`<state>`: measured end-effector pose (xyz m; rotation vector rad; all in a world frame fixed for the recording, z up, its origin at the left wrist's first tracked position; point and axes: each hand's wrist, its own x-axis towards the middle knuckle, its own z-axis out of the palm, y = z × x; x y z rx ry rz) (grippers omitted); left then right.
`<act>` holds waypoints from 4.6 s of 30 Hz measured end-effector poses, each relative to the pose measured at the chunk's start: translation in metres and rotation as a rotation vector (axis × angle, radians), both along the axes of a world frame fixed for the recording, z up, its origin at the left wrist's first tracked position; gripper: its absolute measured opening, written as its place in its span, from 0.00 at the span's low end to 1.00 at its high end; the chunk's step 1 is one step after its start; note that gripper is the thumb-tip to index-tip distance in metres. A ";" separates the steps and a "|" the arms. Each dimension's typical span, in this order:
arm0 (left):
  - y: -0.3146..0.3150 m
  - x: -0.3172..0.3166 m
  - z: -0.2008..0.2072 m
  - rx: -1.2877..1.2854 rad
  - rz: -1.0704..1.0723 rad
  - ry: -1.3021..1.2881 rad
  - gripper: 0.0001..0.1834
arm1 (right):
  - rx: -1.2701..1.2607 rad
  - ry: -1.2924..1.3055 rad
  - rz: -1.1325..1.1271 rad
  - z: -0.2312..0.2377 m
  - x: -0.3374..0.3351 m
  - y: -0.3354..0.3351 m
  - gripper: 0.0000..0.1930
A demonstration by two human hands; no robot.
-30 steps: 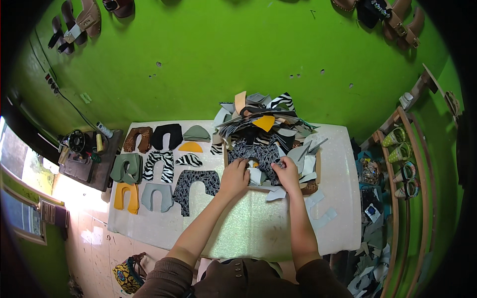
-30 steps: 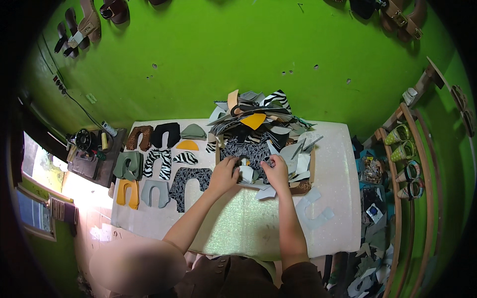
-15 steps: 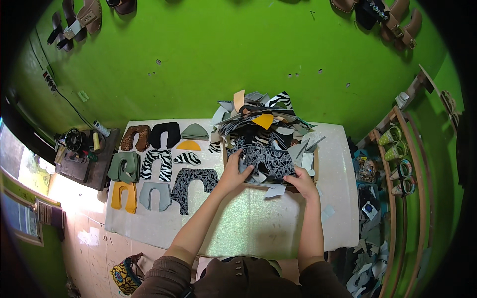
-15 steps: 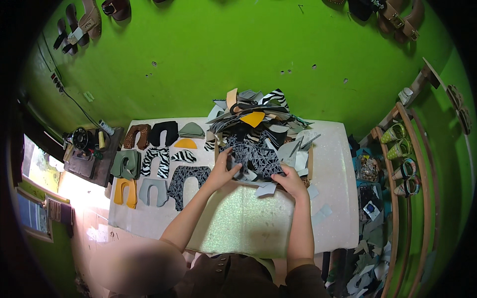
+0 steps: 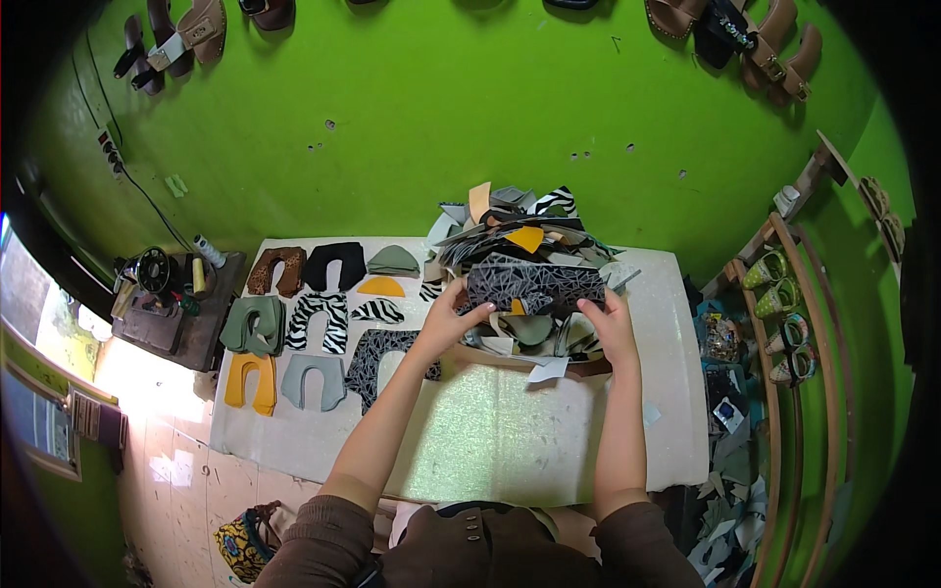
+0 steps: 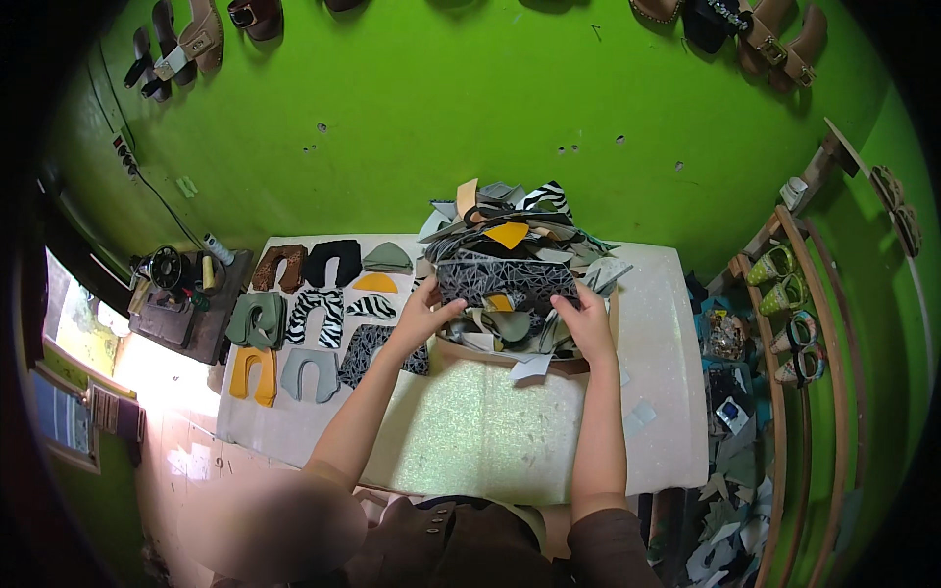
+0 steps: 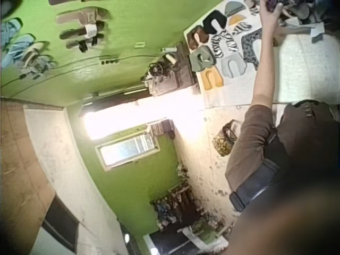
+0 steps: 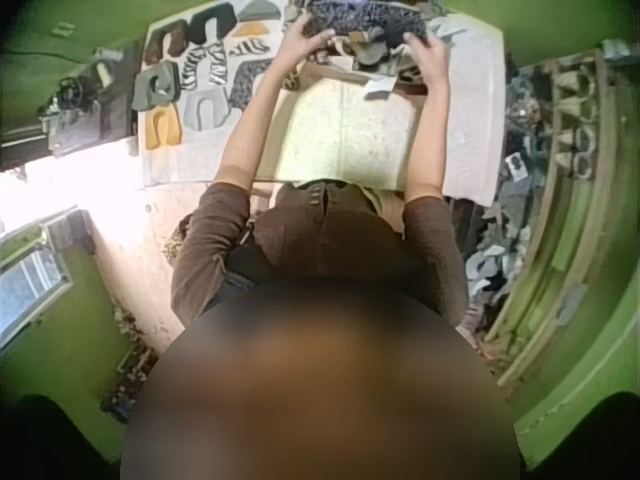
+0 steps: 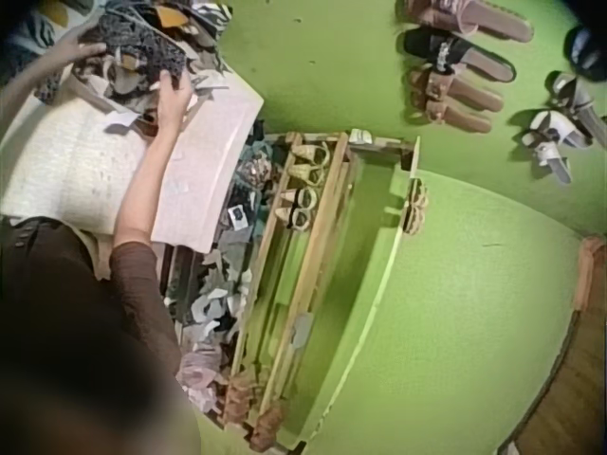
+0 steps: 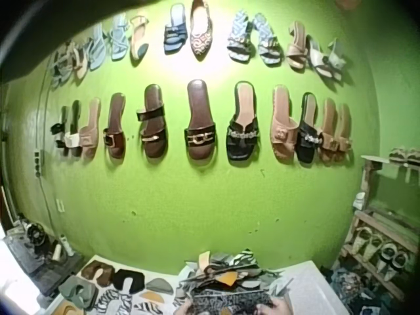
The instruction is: Sort various patterned and colored shoe upper materials on a workbench.
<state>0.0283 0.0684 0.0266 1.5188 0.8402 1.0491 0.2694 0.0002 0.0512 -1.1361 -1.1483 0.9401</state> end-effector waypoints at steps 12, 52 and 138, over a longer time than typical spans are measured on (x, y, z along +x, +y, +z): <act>-0.013 -0.005 0.028 0.058 -0.128 0.206 0.19 | 0.269 -0.498 -0.070 0.044 -0.016 -0.011 0.12; -0.030 -0.109 0.002 -0.710 -0.202 -0.753 0.15 | -0.250 0.162 0.315 -0.010 -0.110 -0.008 0.13; -0.029 -0.170 -0.157 0.454 0.275 1.212 0.27 | -0.026 -1.254 -0.076 -0.179 -0.258 0.013 0.24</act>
